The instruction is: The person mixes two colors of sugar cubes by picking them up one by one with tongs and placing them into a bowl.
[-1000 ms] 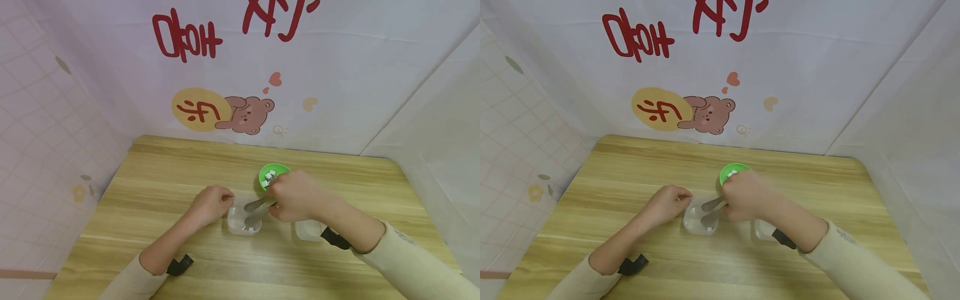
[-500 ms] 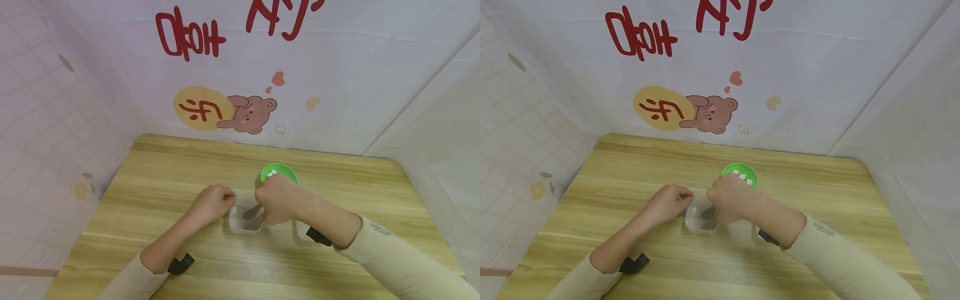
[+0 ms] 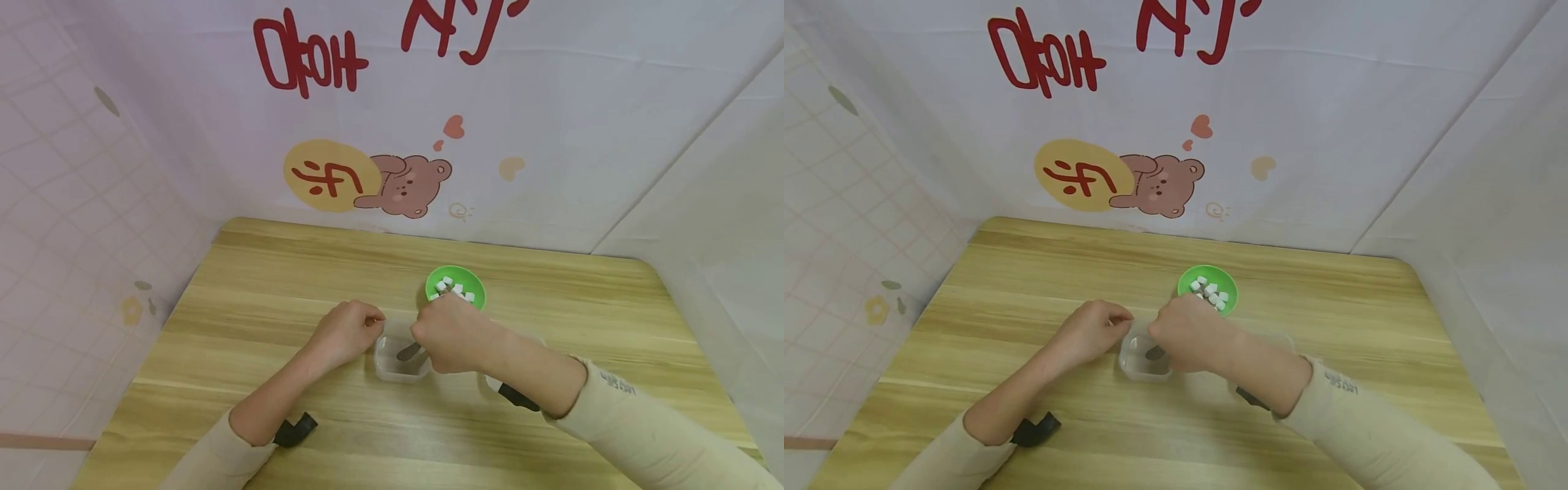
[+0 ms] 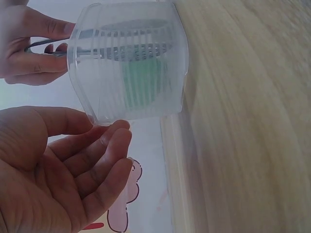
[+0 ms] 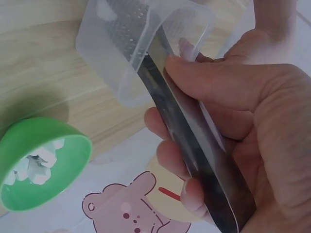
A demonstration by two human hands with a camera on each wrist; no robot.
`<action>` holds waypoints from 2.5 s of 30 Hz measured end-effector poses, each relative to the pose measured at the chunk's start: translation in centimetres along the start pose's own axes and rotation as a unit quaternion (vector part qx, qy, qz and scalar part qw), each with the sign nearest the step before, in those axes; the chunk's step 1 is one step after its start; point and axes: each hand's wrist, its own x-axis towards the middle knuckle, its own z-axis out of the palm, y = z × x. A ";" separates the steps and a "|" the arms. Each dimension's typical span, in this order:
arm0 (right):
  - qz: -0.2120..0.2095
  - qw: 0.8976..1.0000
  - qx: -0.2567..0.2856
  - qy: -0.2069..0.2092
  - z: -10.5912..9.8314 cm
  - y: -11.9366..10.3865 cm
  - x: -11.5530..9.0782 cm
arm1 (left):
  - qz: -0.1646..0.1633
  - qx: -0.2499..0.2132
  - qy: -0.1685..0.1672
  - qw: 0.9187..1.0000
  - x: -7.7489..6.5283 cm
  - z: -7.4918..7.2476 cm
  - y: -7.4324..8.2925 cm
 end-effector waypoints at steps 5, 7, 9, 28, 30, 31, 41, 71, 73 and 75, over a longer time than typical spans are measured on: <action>-0.003 1.000 0.002 0.023 0.5 0.1 -0.4 | 0.001 -0.001 0.000 1.000 0.0 0.0 -0.1; -0.004 0.999 0.005 0.031 0.7 0.2 -0.6 | 0.000 -0.003 -0.001 1.000 0.0 0.0 -0.1; -0.005 0.999 0.009 0.035 0.8 0.3 -0.8 | -0.001 -0.004 -0.001 1.000 0.0 -0.1 -0.1; 0.063 0.967 0.188 0.158 1.1 3.9 -6.0 | -0.012 -0.019 -0.009 1.000 -0.1 -0.1 0.1; 0.073 0.959 0.194 0.192 1.2 4.5 -6.8 | -0.015 -0.021 -0.010 1.000 -0.1 -0.1 0.2; 0.077 0.955 0.199 0.208 1.3 4.7 -7.2 | -0.016 -0.022 -0.011 1.000 -0.1 -0.1 0.2; 0.160 0.905 0.224 0.324 3.1 6.9 -9.9 | -0.025 -0.009 -0.008 1.000 -0.2 -0.1 0.4; 0.360 0.848 0.223 0.317 8.3 7.7 -15.9 | -0.020 -0.017 -0.007 1.000 -0.1 0.1 0.3; 0.367 0.843 0.229 0.321 8.8 7.7 -16.5 | -0.022 -0.017 -0.008 1.000 -0.1 0.1 0.3; 0.374 0.838 0.235 0.320 9.2 7.6 -17.0 | -0.024 -0.019 -0.008 1.000 -0.2 0.1 0.3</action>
